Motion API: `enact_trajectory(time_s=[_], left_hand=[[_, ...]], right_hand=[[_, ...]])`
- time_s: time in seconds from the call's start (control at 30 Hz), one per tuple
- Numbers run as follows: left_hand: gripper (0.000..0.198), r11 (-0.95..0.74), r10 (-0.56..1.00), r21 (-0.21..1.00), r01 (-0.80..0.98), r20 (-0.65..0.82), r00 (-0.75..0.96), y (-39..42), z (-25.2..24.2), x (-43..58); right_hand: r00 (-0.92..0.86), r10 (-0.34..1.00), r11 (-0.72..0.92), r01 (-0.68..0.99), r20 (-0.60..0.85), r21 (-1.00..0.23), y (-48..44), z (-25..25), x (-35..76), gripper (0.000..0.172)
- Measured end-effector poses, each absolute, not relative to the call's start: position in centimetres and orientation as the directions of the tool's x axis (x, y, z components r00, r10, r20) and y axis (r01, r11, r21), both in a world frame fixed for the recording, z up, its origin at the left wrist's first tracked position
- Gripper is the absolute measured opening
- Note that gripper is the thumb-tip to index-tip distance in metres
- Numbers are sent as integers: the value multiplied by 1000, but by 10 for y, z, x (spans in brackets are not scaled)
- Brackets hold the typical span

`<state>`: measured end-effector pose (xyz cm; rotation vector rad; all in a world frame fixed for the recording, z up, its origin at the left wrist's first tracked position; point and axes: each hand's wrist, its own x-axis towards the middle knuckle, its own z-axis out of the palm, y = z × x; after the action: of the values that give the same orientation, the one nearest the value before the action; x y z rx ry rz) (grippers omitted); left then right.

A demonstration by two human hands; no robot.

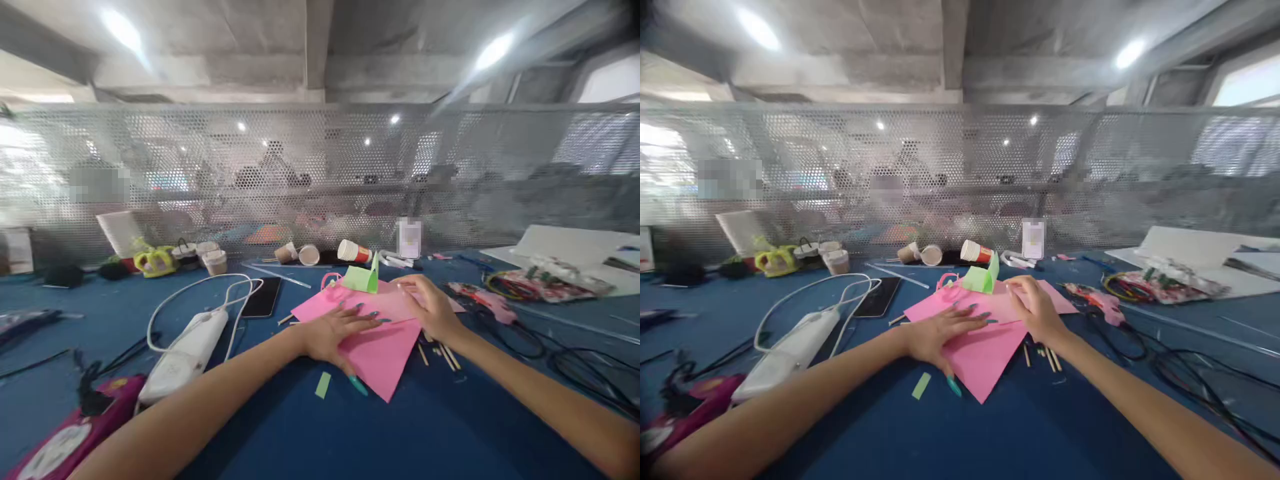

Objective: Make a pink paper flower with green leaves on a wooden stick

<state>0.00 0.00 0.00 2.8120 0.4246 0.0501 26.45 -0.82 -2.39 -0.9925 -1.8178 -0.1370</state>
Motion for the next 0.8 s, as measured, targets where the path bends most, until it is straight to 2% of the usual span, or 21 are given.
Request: enact_trajectory(time_s=[0.13,0.23,0.33,0.4,0.47,0.57,0.67,0.8], left_hand=[[103,-901,381,257,350,80,921,-1,-4,-1],[83,-911,409,163,380,219,886,-4,-7,0],[56,-888,453,70,454,303,839,-7,-10,1],[48,-846,524,88,527,324,788,-6,-14,2],[48,-806,587,133,577,312,747,-4,-16,3],[48,-775,630,157,612,273,727,-2,-17,3],[47,-785,619,142,604,243,747,-2,-16,4],[45,-796,599,106,596,277,751,-3,-16,7]], right_hand=[[-191,495,692,677,848,-251,-19,-24,256,13],[-207,413,729,659,887,-185,-32,-23,247,16],[-248,404,750,641,881,-164,-44,-24,237,13],[-356,434,760,638,828,-124,-51,-25,232,11],[-446,391,761,649,805,-11,-55,-26,227,21],[-475,341,717,690,811,103,-61,-26,224,22],[-459,450,669,742,766,52,-67,-26,223,19],[-437,524,721,684,731,-108,-76,-24,222,21]])
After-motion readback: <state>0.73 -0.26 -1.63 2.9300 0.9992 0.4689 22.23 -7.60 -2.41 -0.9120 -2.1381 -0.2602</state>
